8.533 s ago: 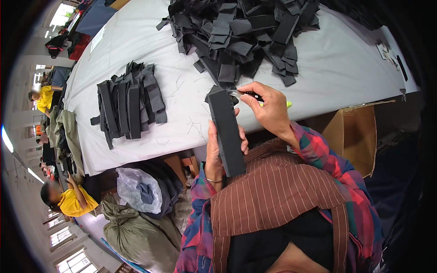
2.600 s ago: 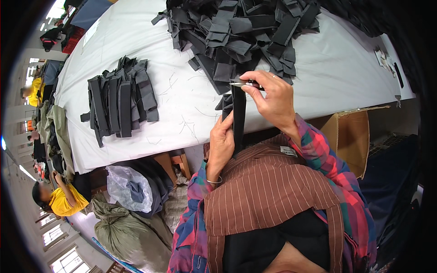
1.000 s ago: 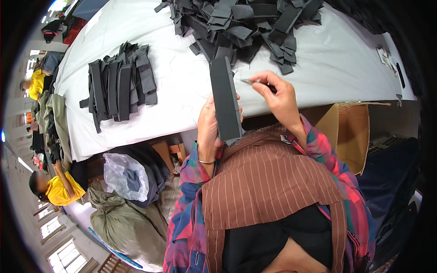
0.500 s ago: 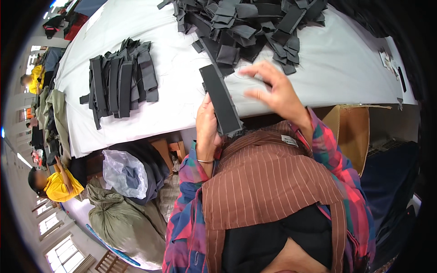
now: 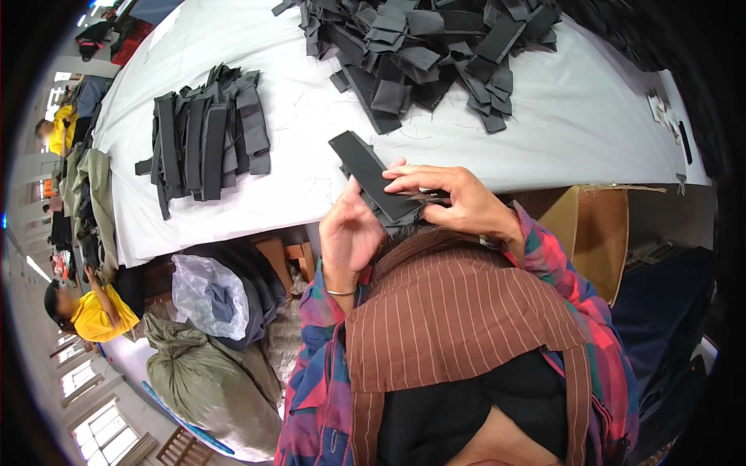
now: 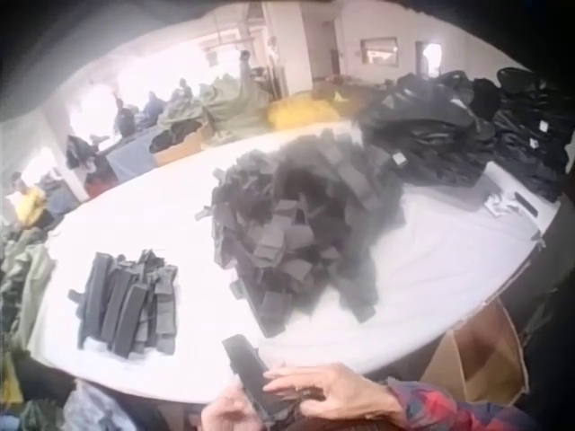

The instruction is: The person is trimming excess threads or fabric from black textile strips using thread snippers at a workbench.

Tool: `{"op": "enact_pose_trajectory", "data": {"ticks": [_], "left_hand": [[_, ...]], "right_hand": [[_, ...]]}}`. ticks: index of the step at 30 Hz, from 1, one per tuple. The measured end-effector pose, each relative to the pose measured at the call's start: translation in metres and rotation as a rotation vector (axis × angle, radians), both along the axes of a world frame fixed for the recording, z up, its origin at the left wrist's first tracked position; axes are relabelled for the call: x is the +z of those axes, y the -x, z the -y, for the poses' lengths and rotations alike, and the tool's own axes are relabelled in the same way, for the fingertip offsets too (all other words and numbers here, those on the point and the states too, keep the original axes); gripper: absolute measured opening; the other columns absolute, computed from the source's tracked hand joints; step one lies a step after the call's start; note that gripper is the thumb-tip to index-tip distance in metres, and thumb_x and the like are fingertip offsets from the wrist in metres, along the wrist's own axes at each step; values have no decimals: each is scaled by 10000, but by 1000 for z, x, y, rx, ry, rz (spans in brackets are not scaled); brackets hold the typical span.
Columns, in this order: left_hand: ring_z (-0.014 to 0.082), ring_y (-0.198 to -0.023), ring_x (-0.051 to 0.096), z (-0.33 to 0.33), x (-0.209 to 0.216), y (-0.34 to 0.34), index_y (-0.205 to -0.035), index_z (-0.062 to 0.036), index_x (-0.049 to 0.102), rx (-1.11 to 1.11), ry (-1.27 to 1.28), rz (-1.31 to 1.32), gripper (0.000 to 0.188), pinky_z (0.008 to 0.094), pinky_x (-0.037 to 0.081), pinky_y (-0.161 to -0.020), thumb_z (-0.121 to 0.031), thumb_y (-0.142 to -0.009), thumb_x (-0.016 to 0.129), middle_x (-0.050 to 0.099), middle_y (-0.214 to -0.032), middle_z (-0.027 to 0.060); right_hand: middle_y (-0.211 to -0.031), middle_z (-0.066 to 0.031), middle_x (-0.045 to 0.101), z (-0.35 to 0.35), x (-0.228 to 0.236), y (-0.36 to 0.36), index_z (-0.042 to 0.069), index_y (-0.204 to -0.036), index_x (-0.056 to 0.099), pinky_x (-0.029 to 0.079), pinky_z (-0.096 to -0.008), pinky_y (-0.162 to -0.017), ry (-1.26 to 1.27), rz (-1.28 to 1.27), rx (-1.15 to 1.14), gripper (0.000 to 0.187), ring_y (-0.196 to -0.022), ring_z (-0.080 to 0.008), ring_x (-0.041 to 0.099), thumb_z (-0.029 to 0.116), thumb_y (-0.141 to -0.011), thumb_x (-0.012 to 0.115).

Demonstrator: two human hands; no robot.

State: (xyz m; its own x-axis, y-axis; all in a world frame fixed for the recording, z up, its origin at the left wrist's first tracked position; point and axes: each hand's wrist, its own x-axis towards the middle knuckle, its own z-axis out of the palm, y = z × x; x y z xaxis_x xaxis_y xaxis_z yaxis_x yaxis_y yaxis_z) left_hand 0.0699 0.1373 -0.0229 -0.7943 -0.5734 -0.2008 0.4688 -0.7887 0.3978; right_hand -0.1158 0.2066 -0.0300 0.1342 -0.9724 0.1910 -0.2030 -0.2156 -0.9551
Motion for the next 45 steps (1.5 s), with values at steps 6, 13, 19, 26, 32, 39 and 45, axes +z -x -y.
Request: {"op": "enact_pose_trajectory", "data": {"ticks": [6, 13, 19, 26, 32, 39, 45], "left_hand": [[247, -1174, 528, -2, -6, -4, -1388, -19, 294, 54, 255, 299, 636, 367, 490, -955, 76, -814, 550, 417, -1393, 174], [238, -1102, 579, -3, -4, 5, -1341, 7, 369, 72, 263, 320, 436, 351, 510, -919, -47, -915, 444, 495, -1315, 181], [223, -1068, 598, -6, -5, -1, -1366, 25, 340, -43, 164, 142, 512, 341, 507, -916, -98, -909, 536, 542, -1215, 153], [157, -1008, 592, -5, 1, 6, -1267, 9, 408, -54, 236, 300, 436, 289, 516, -853, 2, -870, 587, 552, -1145, 104], [171, -916, 620, -15, -29, 8, -1253, 1, 395, 0, 543, 505, 418, 274, 528, -795, 69, -858, 514, 580, -1123, 128], [112, -877, 573, -13, -14, 3, -1280, -17, 360, 122, 527, 637, 443, 238, 484, -743, -22, -884, 557, 555, -1144, 123], [96, -939, 544, -2, -11, -2, -1025, 20, 622, 208, 1545, 814, 173, 238, 425, -822, -98, -910, 571, 594, -1098, 47]], "right_hand": [[-1285, -151, 569, 1, 11, -7, 59, -1234, 589, 448, -333, -967, -136, 67, 114, 502, -1177, -236, 553, -4, -736, 586], [-1271, -142, 576, 1, 11, -23, 121, -1209, 609, 520, -364, -886, 80, -309, -146, 545, -1118, -304, 592, 71, -677, 721], [-1175, -138, 637, -1, 15, -14, 61, -1078, 667, 523, -324, -856, 63, -237, -190, 377, -1062, -284, 630, -23, -711, 684], [-946, -106, 694, 1, 7, -20, -18, -930, 654, 505, -258, -741, 89, 13, -344, 133, -848, -148, 653, -55, -806, 621], [-634, -22, 565, 7, 2, -13, -15, -866, 620, 398, -234, -548, -60, 172, -468, 46, -623, -44, 461, 25, -845, 612], [-658, -14, 557, 11, 18, -9, -20, -867, 606, 405, -240, -578, -16, 163, -570, 63, -646, -57, 450, 43, -856, 602], [-756, 27, 580, 12, 20, -2, -39, -907, 606, 418, -213, -657, -84, 361, -538, 102, -723, -40, 469, 54, -867, 614]]}}
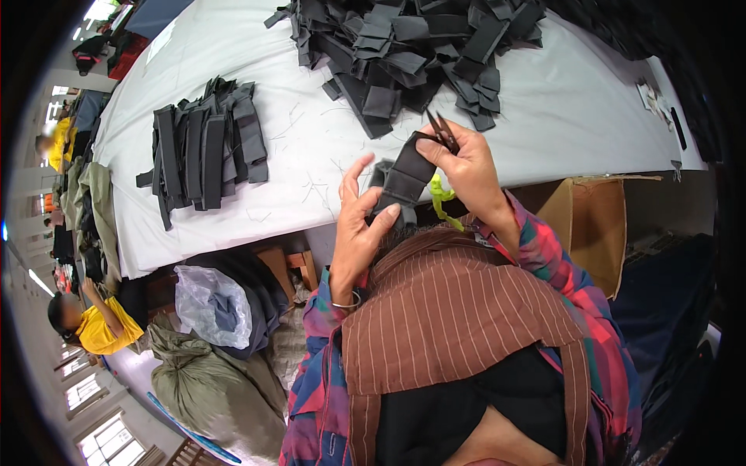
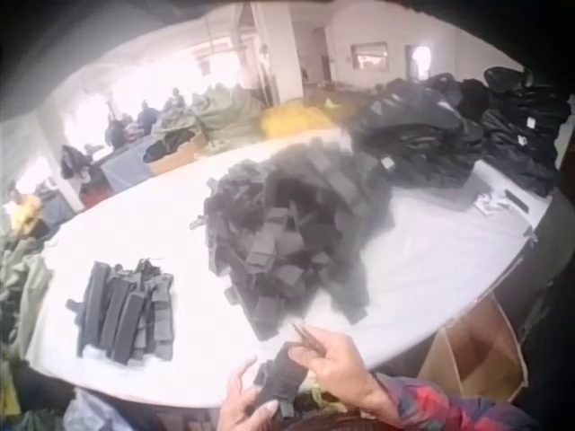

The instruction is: The person is trimming excess threads or fabric from black textile strips using thread snippers at a workbench.

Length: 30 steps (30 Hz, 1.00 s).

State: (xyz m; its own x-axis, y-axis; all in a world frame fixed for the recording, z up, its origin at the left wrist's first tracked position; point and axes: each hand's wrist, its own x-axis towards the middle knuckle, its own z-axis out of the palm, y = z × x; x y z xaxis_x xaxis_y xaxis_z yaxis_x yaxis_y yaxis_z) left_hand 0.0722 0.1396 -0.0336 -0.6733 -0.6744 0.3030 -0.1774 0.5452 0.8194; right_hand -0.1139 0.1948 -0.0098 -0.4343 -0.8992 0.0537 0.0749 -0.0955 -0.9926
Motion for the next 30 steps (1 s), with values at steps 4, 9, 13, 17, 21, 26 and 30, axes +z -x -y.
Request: {"op": "enact_pose_trajectory", "data": {"ticks": [4, 9, 13, 17, 21, 26, 30], "left_hand": [[89, -974, 530, -4, 7, -1, -1094, 25, 606, -282, -496, -226, 232, 248, 408, -865, -127, -921, 575, 605, -1056, 25], [72, -904, 550, -17, -3, 3, -1219, 15, 533, -156, -1063, -308, 318, 212, 437, -806, -130, -937, 560, 609, -1046, 13], [93, -970, 557, -16, -10, 2, -1279, 23, 496, -78, -1093, -348, 375, 229, 440, -859, -106, -932, 554, 605, -1107, 40], [129, -949, 605, -12, -9, 7, -1231, 39, 495, -39, -1076, -410, 346, 268, 489, -848, -56, -902, 548, 613, -1104, 95], [110, -1030, 552, -11, -11, 7, -1313, 27, 463, -83, -1113, -381, 439, 248, 432, -907, -63, -895, 563, 584, -1171, 62], [99, -1027, 548, -9, -16, 4, -1301, 30, 473, -157, -1041, -287, 433, 241, 427, -901, -61, -886, 561, 583, -1157, 50], [102, -1023, 550, -12, -17, 6, -1274, 34, 492, -102, -1088, -295, 410, 241, 427, -897, -36, -874, 548, 590, -1145, 49]], "right_hand": [[-776, 40, 579, 1, 7, 5, -30, -917, 617, 422, -209, -663, -131, 191, 65, 117, -720, -35, 475, 76, -868, 627], [-715, 12, 590, 3, -27, 14, 11, -950, 626, 406, -223, -606, -156, -68, 81, 149, -655, -47, 476, 124, -857, 653], [-698, -44, 587, -6, -14, 15, 71, -1020, 630, 434, -260, -603, -122, -388, -17, 219, -648, -103, 539, 171, -834, 686], [-774, -66, 641, -20, -11, 15, 77, -1024, 650, 476, -273, -675, -98, -435, 43, 246, -731, -149, 617, 176, -809, 714], [-846, -77, 676, -22, -13, 11, 71, -995, 665, 485, -262, -683, -122, -358, 143, 235, -738, -148, 635, 139, -779, 727], [-781, -27, 627, -18, -11, 4, 2, -928, 630, 464, -214, -672, -226, -374, 268, 132, -716, -56, 560, 27, -807, 677], [-698, -59, 626, -20, -19, 11, 6, -852, 625, 457, -239, -616, -107, -196, 258, 78, -649, -85, 572, 39, -802, 676]]}}
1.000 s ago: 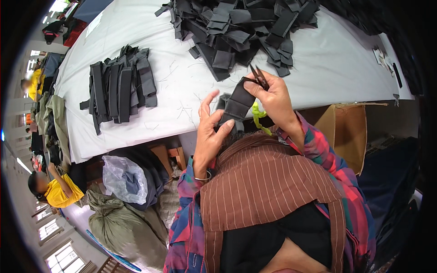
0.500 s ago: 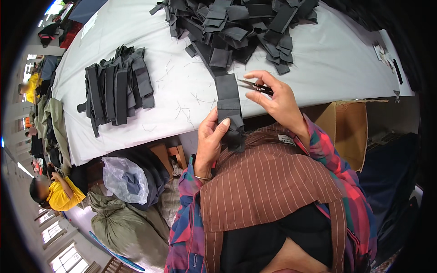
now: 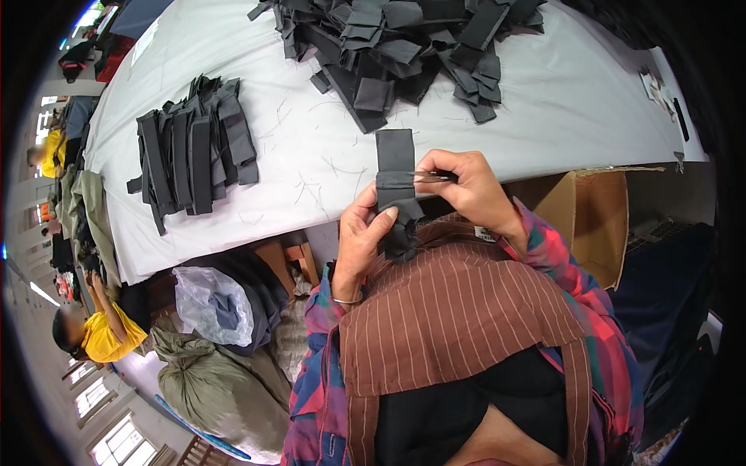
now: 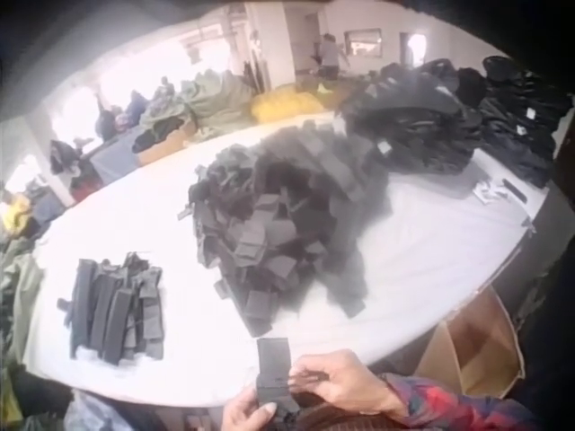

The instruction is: The person is trimming excess threads or fabric from black textile strips using thread snippers at a workbench.

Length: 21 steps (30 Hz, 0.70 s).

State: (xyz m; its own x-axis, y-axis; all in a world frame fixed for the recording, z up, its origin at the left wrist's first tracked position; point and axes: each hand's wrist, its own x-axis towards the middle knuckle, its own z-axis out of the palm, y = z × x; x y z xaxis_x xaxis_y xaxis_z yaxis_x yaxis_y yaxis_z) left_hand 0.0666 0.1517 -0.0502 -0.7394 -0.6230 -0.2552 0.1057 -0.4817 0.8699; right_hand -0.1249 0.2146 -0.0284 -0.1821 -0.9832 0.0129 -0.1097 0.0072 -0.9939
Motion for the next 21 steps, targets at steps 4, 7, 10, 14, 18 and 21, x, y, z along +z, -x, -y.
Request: {"op": "enact_pose_trajectory", "data": {"ticks": [4, 7, 10, 14, 18, 21], "left_hand": [[133, -945, 601, 3, -6, 0, -1224, 43, 500, 90, -51, -1, 370, 258, 489, -830, 2, -857, 503, 613, -1084, 90], [171, -881, 646, 4, -5, 0, -1200, 51, 486, 123, -74, -2, 351, 283, 552, -770, 14, -852, 467, 628, -1033, 139], [172, -867, 649, 5, -4, 0, -1196, 51, 486, 137, -89, -3, 353, 283, 556, -759, 21, -846, 446, 629, -1021, 141], [92, -900, 572, 3, 3, 2, -1193, 30, 531, 113, -77, 17, 369, 232, 464, -808, 28, -833, 451, 613, -1042, 50], [80, -899, 560, 2, 3, 2, -1187, 28, 535, 100, -12, 51, 369, 224, 458, -803, 28, -828, 451, 607, -1035, 38], [71, -893, 553, 4, 4, 1, -1185, 29, 537, 80, -22, 61, 372, 219, 455, -798, 26, -823, 451, 603, -1028, 30]], "right_hand": [[-726, -31, 596, -3, 1, 5, 11, -889, 631, 447, -220, -654, -8, 226, -24, 99, -704, -72, 555, 49, -814, 683], [-767, -28, 610, -3, 5, 13, 56, -966, 659, 459, -229, -693, 20, -112, -128, 196, -739, -94, 578, 151, -805, 721], [-813, -48, 655, -6, 3, 16, 68, -965, 669, 474, -259, -696, 65, -254, -86, 204, -722, -147, 617, 172, -795, 714], [-837, -52, 676, -8, 11, 13, 79, -934, 679, 482, -289, -680, 93, -428, -43, 180, -713, -198, 633, 166, -779, 704], [-787, -33, 673, -6, 15, 11, 98, -861, 678, 462, -314, -637, 159, -619, -14, 132, -689, -209, 626, 188, -768, 703], [-767, -25, 670, -5, 14, 12, 104, -843, 677, 450, -324, -627, 184, -633, -6, 134, -682, -213, 622, 209, -766, 705]]}}
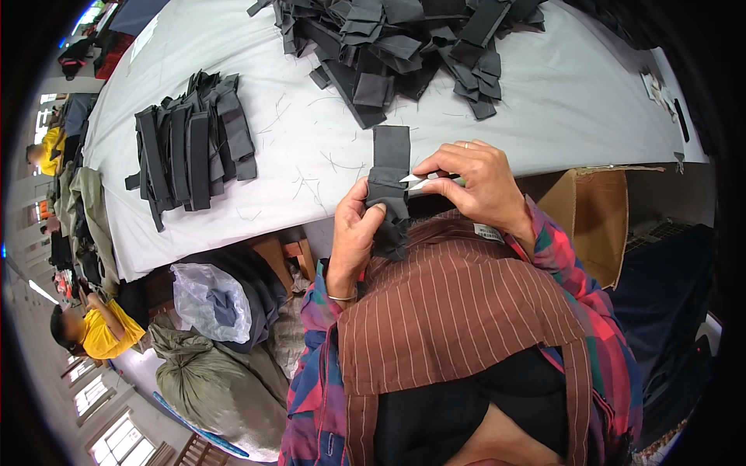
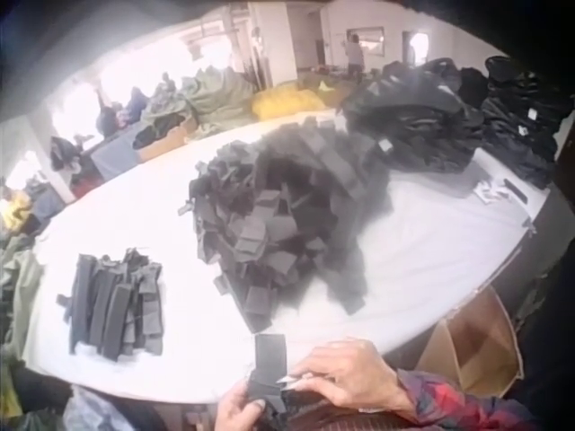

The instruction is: The person is trimming excess threads or fabric from black textile strips using thread snippers at a workbench.

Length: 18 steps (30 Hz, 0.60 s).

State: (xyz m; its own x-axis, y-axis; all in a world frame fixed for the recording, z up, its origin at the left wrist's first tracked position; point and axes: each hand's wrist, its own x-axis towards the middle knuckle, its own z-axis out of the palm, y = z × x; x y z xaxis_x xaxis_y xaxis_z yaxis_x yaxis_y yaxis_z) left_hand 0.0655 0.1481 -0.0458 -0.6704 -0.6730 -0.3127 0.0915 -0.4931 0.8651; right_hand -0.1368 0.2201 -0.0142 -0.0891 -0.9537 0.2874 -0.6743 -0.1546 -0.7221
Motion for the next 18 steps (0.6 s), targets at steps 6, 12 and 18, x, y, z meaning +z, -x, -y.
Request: {"op": "enact_pose_trajectory", "data": {"ticks": [6, 12, 18], "left_hand": [[74, -875, 561, -1, 1, 1, -1191, 35, 534, -25, 15, 29, 384, 219, 463, -775, 21, -817, 448, 608, -1019, 35], [71, -867, 563, 0, 1, -1, -1200, 34, 531, -36, -17, 25, 391, 217, 462, -772, 19, -817, 451, 610, -1018, 36], [65, -863, 560, 0, 1, -1, -1197, 31, 530, -42, -6, 14, 387, 214, 460, -767, 21, -819, 449, 609, -1018, 33]], "right_hand": [[-758, -26, 667, -1, -3, 1, 105, -833, 676, 448, -331, -637, 12, 1, 12, 137, -689, -227, 622, 215, -758, 706], [-753, -25, 668, 0, 2, -1, 105, -824, 675, 449, -335, -634, 12, -35, 6, 128, -692, -224, 625, 209, -756, 706], [-767, -43, 670, 0, -3, 1, 77, -818, 678, 421, -320, -645, 11, 0, -5, 116, -686, -230, 613, 152, -735, 708]]}}
